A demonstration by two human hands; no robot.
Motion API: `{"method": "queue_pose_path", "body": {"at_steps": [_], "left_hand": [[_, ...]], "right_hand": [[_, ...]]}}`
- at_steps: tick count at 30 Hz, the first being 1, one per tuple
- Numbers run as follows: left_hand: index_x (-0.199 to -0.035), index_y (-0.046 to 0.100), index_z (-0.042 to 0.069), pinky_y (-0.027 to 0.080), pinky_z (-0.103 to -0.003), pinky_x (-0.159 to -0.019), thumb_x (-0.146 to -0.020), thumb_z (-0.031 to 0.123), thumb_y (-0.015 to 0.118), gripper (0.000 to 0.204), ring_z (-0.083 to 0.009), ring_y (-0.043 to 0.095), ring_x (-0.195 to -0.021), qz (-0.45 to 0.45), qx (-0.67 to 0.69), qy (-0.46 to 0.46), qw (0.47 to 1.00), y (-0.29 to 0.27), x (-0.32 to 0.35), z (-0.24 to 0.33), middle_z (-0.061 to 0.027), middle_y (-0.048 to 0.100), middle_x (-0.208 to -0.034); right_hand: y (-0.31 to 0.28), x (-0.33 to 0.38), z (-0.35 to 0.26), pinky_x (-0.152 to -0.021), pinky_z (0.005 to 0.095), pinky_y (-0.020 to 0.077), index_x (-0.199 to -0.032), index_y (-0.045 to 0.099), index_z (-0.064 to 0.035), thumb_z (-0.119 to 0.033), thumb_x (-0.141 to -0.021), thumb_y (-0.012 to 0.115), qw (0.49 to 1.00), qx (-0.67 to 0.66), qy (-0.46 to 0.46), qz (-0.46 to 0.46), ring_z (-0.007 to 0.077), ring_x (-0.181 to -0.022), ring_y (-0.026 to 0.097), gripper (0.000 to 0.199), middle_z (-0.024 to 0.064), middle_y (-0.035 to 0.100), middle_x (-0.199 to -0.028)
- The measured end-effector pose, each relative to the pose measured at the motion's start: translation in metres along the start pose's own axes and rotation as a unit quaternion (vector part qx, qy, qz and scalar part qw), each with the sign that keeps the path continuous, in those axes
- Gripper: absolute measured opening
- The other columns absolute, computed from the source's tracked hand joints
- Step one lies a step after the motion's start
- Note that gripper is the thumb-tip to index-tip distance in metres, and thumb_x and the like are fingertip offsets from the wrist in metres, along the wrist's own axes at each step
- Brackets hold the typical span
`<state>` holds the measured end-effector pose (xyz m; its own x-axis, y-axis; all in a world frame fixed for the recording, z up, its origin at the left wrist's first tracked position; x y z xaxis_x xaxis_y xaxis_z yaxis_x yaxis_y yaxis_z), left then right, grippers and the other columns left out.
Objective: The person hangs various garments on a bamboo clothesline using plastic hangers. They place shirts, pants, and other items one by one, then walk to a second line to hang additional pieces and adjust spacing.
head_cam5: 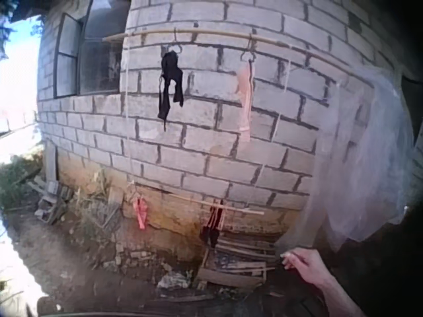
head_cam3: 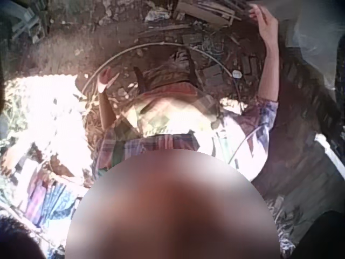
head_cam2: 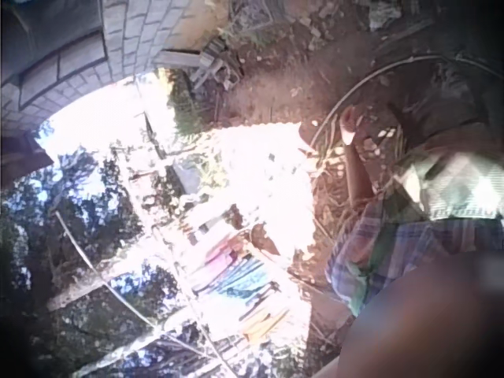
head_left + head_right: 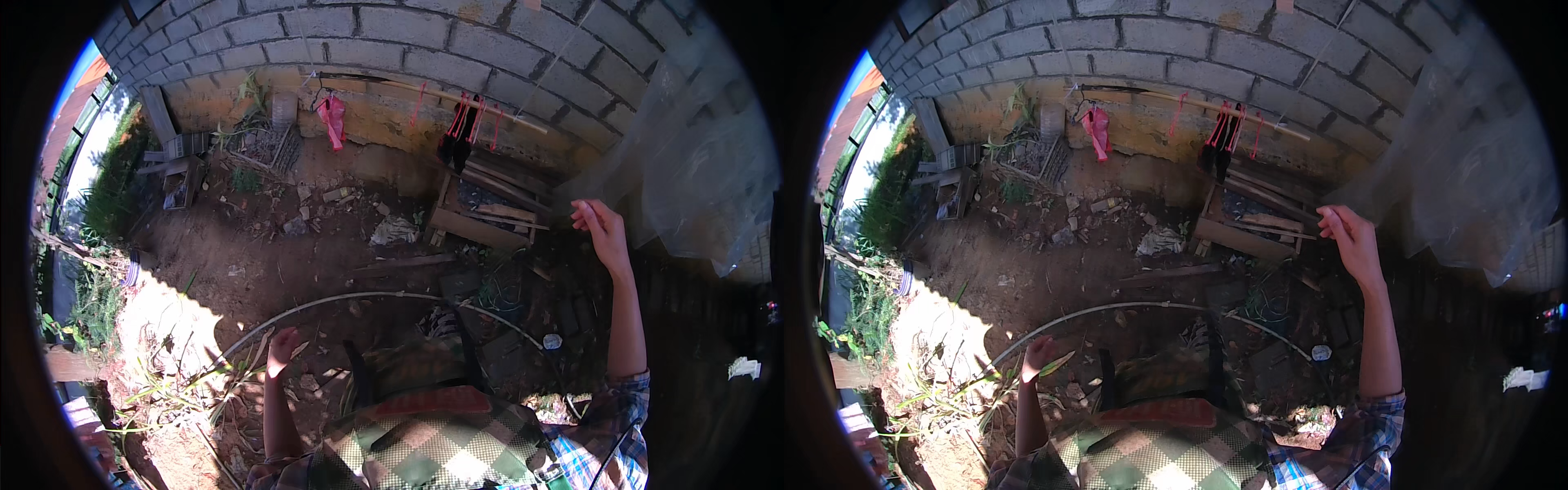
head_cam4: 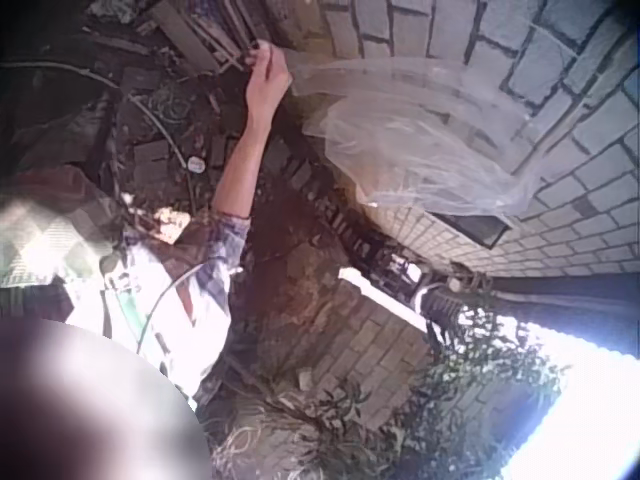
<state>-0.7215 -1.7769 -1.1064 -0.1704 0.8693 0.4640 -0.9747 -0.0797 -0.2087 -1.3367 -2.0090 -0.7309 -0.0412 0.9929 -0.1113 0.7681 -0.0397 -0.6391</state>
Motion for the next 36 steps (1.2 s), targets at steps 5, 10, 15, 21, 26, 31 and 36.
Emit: {"method": "queue_pose_path", "body": {"at_steps": [5, 10, 15, 21, 26, 31, 36], "left_hand": [[-0.092, 0.063, 0.006, 0.040, -0.021, -0.051, -0.088, 0.025, 0.059, 0.020, -0.0040, 0.050, -0.060, 0.146, 0.032, -0.011, 0.989, 0.009, -0.048, -0.023, 0.0035, 0.059, -0.072], [-0.091, 0.063, 0.003, 0.043, -0.023, -0.053, -0.090, 0.018, 0.055, 0.017, -0.0080, 0.054, -0.060, 0.136, -0.013, -0.083, 0.987, 0.085, -0.108, -0.017, -0.0004, 0.059, -0.069], [-0.091, 0.063, 0.002, 0.043, -0.022, -0.053, -0.090, 0.019, 0.055, 0.018, -0.0082, 0.053, -0.059, 0.116, 0.010, -0.092, 0.989, 0.130, -0.190, 0.087, -0.0009, 0.059, -0.069], [-0.090, 0.062, 0.002, 0.042, -0.022, -0.052, -0.091, 0.019, 0.053, 0.020, -0.0083, 0.053, -0.058, 0.070, 0.018, -0.016, 0.997, 0.146, -0.305, 0.188, -0.0016, 0.059, -0.069], [-0.090, 0.062, 0.002, 0.042, -0.022, -0.052, -0.091, 0.020, 0.052, 0.021, -0.0084, 0.052, -0.058, 0.020, 0.021, 0.040, 0.999, 0.130, -0.399, 0.262, -0.0021, 0.059, -0.068], [-0.090, 0.062, 0.001, 0.042, -0.021, -0.052, -0.092, 0.020, 0.051, 0.022, -0.0086, 0.052, -0.057, -0.024, 0.007, 0.075, 0.997, 0.114, -0.453, 0.325, -0.0026, 0.059, -0.068], [-0.089, 0.062, 0.001, 0.041, -0.021, -0.051, -0.092, 0.021, 0.050, 0.023, -0.0087, 0.052, -0.056, -0.040, 0.005, 0.081, 0.996, 0.105, -0.468, 0.339, -0.0031, 0.059, -0.068]], "right_hand": [[-0.091, -0.143, -0.066, -0.059, 0.0234, 0.0442, -0.102, 0.060, 0.0014, -0.022, -0.092, 0.052, 0.979, 0.106, -0.150, 0.089, 0.0090, -0.061, 0.054, 0.026, 0.0042, 0.058, -0.071], [-0.171, -0.241, -0.163, -0.054, 0.0315, 0.0432, -0.091, 0.061, -0.0030, -0.022, -0.089, 0.055, 0.884, 0.189, -0.347, 0.250, 0.0216, -0.058, 0.057, 0.020, 0.0112, 0.059, -0.071], [-0.219, -0.300, -0.259, -0.058, 0.0431, 0.0458, -0.083, 0.059, -0.0042, -0.026, -0.090, 0.051, 0.745, 0.248, -0.441, 0.434, 0.0355, -0.065, 0.059, 0.024, 0.0153, 0.062, -0.075], [-0.238, -0.383, -0.331, -0.066, 0.0461, 0.0480, -0.091, 0.061, -0.0045, -0.032, -0.091, 0.047, 0.697, 0.347, -0.336, 0.529, 0.0377, -0.079, 0.061, 0.031, 0.0194, 0.063, -0.081], [-0.239, -0.457, -0.361, -0.076, 0.0413, 0.0489, -0.094, 0.067, -0.0043, -0.034, -0.088, 0.052, 0.737, 0.353, -0.183, 0.546, 0.0332, -0.092, 0.062, 0.034, 0.0172, 0.065, -0.094], [-0.248, -0.521, -0.371, -0.068, 0.0391, 0.0493, -0.091, 0.067, -0.0038, -0.029, -0.087, 0.054, 0.754, 0.385, -0.132, 0.516, 0.0276, -0.084, 0.065, 0.028, 0.0133, 0.067, -0.086], [-0.269, -0.540, -0.348, -0.037, 0.0214, 0.0317, -0.088, 0.066, -0.0048, -0.028, -0.086, 0.060, 0.905, -0.007, -0.251, 0.344, 0.0072, -0.048, 0.053, 0.024, -0.0009, 0.054, -0.062]]}}
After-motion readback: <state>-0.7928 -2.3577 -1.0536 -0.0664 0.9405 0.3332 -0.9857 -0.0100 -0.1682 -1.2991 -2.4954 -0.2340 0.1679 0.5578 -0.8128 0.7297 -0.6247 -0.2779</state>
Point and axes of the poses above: each hand's wrist, its own x-axis away from the middle knuckle, its own y-axis out of the palm, z = x × y, the point moved 9 cm from there along -x, towards the middle knuckle
